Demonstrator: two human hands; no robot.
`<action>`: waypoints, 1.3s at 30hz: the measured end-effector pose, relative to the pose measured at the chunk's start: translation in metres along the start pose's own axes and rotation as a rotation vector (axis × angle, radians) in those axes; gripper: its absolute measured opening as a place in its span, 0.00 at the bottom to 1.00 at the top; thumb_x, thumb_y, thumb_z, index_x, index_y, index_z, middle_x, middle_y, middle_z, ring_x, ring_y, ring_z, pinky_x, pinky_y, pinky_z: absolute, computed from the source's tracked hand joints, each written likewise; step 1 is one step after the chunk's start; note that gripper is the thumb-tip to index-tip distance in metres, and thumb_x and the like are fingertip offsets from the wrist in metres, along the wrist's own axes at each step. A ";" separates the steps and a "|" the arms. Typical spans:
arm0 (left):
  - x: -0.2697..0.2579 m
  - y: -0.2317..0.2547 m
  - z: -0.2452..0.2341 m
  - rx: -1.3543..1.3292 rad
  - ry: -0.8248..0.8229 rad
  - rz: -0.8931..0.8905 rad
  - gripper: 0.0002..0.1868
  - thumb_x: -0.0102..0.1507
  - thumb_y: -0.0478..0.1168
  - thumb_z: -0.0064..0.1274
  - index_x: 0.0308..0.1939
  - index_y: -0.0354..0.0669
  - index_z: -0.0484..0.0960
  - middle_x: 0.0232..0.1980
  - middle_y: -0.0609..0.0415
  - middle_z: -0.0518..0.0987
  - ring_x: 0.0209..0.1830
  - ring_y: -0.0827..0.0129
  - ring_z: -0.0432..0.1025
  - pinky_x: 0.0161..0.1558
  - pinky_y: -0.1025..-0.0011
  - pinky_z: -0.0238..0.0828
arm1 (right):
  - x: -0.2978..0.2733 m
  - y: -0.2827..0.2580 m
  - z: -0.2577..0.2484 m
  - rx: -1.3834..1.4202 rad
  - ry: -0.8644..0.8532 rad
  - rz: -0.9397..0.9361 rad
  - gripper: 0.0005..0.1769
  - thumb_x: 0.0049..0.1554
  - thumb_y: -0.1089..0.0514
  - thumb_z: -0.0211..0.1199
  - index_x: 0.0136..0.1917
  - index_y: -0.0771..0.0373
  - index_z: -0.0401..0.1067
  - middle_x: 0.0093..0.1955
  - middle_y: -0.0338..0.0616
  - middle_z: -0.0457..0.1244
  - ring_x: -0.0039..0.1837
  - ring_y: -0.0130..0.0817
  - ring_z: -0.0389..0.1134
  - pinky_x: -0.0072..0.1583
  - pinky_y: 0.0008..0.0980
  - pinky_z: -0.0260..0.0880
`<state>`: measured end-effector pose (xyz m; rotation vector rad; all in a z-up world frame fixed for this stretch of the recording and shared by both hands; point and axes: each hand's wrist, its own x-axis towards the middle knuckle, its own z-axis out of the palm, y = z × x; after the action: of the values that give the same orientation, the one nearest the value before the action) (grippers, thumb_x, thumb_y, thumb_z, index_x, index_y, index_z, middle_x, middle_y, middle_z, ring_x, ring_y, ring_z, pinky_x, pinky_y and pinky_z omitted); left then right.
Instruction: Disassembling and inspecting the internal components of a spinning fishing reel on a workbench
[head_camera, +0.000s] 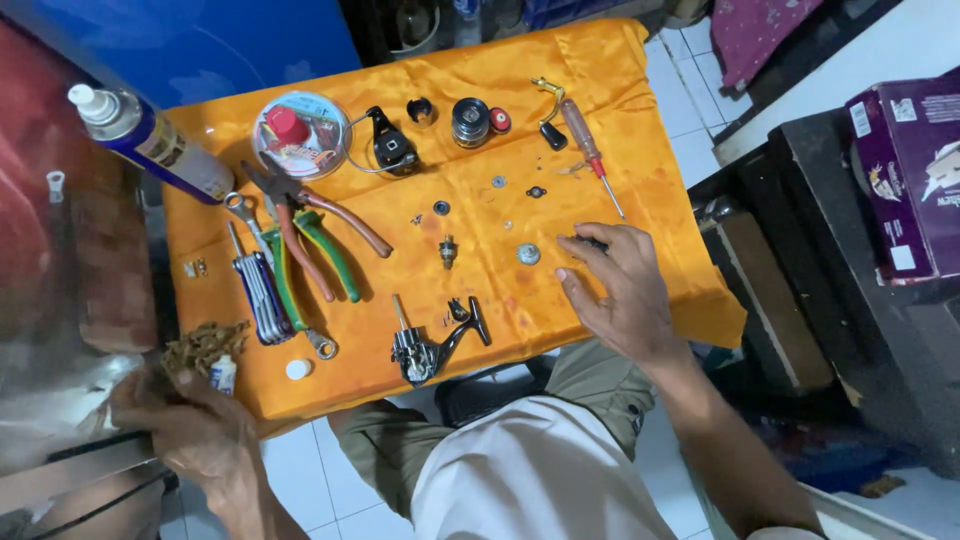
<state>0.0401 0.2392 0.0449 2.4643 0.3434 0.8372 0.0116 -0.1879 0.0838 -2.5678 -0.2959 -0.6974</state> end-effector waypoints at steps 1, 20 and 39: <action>-0.001 0.001 0.000 -0.001 -0.002 0.006 0.16 0.80 0.38 0.39 0.65 0.30 0.57 0.49 0.19 0.78 0.38 0.21 0.73 0.38 0.44 0.71 | -0.003 0.001 0.000 -0.001 0.003 0.005 0.18 0.63 0.51 0.63 0.62 0.63 0.75 0.61 0.49 0.65 0.64 0.44 0.64 0.64 0.42 0.63; -0.053 0.136 0.030 -0.879 -0.080 0.355 0.30 0.78 0.57 0.30 0.68 0.32 0.61 0.22 0.58 0.72 0.16 0.78 0.62 0.31 0.78 0.57 | -0.020 -0.118 0.014 1.351 -0.459 0.454 0.42 0.59 0.51 0.67 0.81 0.62 0.55 0.55 0.38 0.63 0.56 0.24 0.62 0.54 0.24 0.62; -0.054 0.114 0.036 -0.721 -0.172 0.487 0.21 0.77 0.47 0.35 0.68 0.37 0.62 0.22 0.61 0.56 0.16 0.76 0.49 0.28 0.72 0.46 | -0.027 -0.115 0.013 1.499 -0.418 0.487 0.41 0.59 0.59 0.67 0.81 0.64 0.54 0.53 0.40 0.63 0.49 0.22 0.62 0.48 0.21 0.63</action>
<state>0.0288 0.1095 0.0555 1.9141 -0.5555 0.7476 -0.0425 -0.0832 0.1028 -1.1870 -0.1781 0.2610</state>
